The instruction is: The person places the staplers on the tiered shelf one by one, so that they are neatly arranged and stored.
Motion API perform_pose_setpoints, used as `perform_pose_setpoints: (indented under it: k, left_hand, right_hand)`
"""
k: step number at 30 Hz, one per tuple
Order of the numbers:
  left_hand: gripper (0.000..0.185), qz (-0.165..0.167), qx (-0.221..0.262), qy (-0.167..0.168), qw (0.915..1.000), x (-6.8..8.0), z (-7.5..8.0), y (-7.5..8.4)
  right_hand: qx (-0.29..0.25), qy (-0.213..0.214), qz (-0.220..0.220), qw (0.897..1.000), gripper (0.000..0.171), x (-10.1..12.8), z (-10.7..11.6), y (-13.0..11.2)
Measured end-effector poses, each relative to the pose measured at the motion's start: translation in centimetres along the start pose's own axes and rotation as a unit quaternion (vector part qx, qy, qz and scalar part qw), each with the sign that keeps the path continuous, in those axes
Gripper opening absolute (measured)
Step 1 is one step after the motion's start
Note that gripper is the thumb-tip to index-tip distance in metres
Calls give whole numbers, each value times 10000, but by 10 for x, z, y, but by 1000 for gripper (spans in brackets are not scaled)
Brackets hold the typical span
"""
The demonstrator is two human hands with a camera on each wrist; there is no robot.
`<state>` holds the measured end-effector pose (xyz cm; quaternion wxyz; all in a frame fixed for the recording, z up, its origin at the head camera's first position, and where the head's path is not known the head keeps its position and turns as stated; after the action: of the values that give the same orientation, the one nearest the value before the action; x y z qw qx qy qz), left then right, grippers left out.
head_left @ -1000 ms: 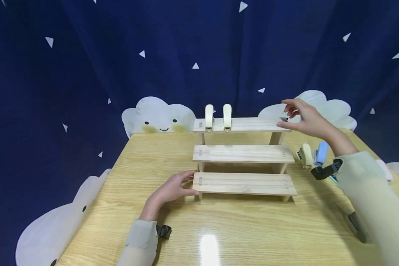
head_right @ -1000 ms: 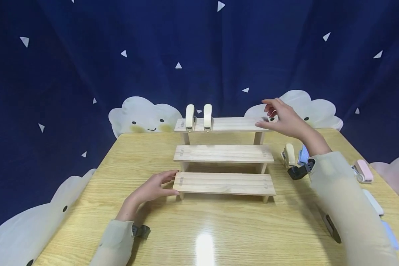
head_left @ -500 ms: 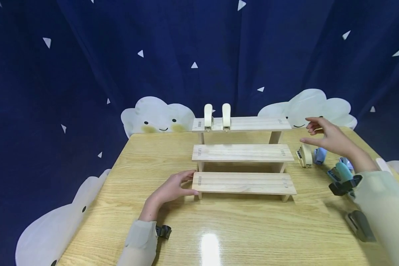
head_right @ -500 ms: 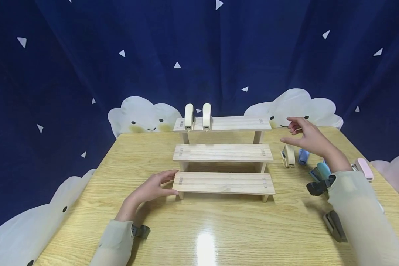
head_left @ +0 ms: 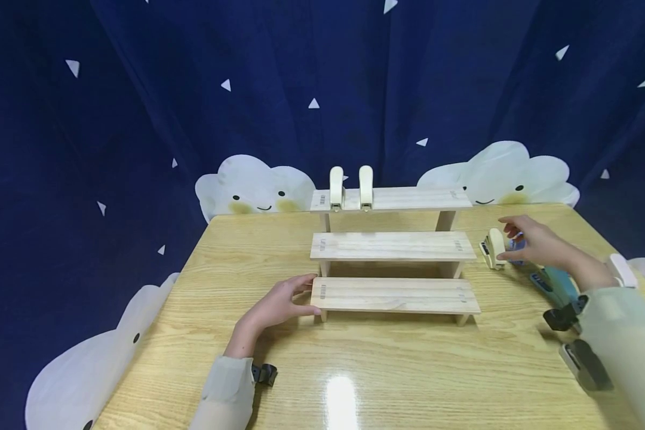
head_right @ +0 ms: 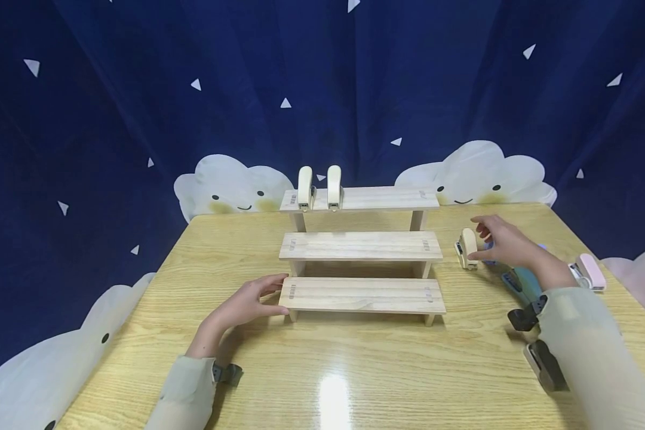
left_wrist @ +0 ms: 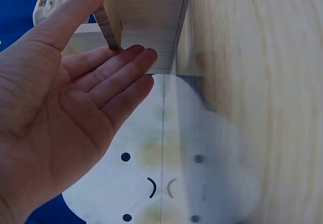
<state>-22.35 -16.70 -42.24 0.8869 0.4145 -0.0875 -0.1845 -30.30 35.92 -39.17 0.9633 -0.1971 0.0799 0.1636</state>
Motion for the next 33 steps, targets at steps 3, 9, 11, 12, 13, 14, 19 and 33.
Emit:
perform_pose_setpoints:
  k: [3,9,11,12,13,14,19,33]
  left_hand:
    - [85,-3,-2,8,10000,0,1,0]
    - [86,-5,-32,-4,10000,-1,0,-2]
    - [86,6,-42,-1,10000,-1,0,-2]
    - [86,5,-41,4,10000,-1,0,-3]
    - [86,8,-41,13,10000,-1,1,-2]
    - [86,25,-42,11,10000,-1,1,-2]
    - [86,-15,-50,12,10000,-1,1,-1]
    - [87,-4,-169,-11,9999,0,2,1]
  right_hand:
    - [255,42,247,9994,84,1,-5,2]
    - [459,24,450,9979,84,3,-14,6]
    - [521,46,519,9973,83,2,-16,7]
    - [542,47,561,9969,83,2,-17,7]
    - [552,44,596,9967,82,2,-18,7]
    - [550,56,628,9965,82,2,-19,7]
    - [514,190,645,9964,79,1,-21,9]
    - [185,159,318,9992,84,1,-22,6]
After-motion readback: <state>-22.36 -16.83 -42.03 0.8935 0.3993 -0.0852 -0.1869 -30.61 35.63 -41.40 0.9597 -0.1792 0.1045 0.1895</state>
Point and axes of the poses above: each hand's wrist, its own x-axis away from the middle knuckle, its own z-axis out of the back of the hand, y = z × x, the point moved 2 cm from there along -x, towards the middle knuckle, and after that the axes turned 5 degrees about y, right-handed, at the moved point
